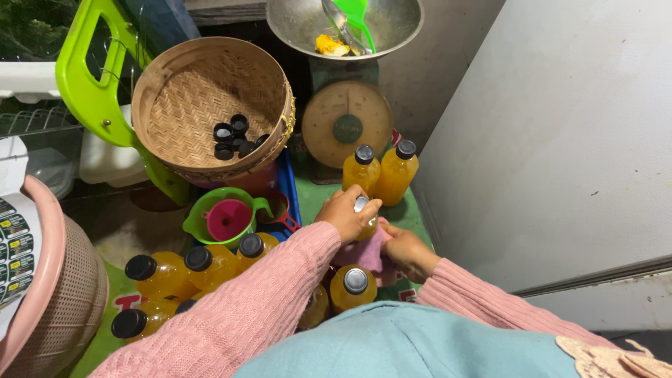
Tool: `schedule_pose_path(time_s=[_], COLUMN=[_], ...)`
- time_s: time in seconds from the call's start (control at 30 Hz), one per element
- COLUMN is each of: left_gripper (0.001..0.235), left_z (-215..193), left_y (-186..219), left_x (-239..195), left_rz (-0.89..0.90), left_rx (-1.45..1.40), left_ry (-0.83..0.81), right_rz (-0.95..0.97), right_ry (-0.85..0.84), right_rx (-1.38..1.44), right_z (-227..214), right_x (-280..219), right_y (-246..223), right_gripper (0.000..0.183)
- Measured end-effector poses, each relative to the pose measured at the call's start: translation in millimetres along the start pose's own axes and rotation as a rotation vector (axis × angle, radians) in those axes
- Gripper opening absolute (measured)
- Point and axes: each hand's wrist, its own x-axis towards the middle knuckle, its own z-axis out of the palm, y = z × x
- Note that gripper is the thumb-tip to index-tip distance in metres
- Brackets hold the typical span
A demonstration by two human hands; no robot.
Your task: The person applies small printed labels to the sides of several plastic bottles filled with orange liquid, then wipes each bottle with a pink cloth. The person handles the bottles one at a time, places them back on the table, and repeats the process.
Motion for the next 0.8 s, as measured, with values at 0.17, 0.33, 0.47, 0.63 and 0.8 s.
schedule_pose_path(time_s=[0.17,0.33,0.47,0.63,0.8], left_gripper=[0.047,0.050,0.054,0.052,0.055], left_z=[-3.0,-2.5,-1.7,-3.7,-11.6], left_y=[1.4,-0.8,-2.3,2.2,11.0], left_x=[-1.6,3.2,4.2,0.1,-5.6], left_rz=[-0.023,-0.012,-0.013,-0.012,-0.040], left_rx=[-0.026,0.040,0.049,0.019,0.015], left_ry=[-0.005,-0.019,-0.024,-0.013,-0.069], right_rz=[-0.106,-0.206,-0.208,-0.197,-0.018], right_ry=[-0.064,-0.003,0.063,0.049,0.074], right_rx=[0.029,-0.209,-0.112,0.000,-0.123], right_z=[-1.5,3.8,19.1,13.6,10.3], right_x=[-10.7,-51.5,-62.3,-30.6,-1.5], right_y=[-19.4,-57.6,-56.0,-33.3,-6.5], right_gripper=[0.071,0.064,0.065,0.066,0.059])
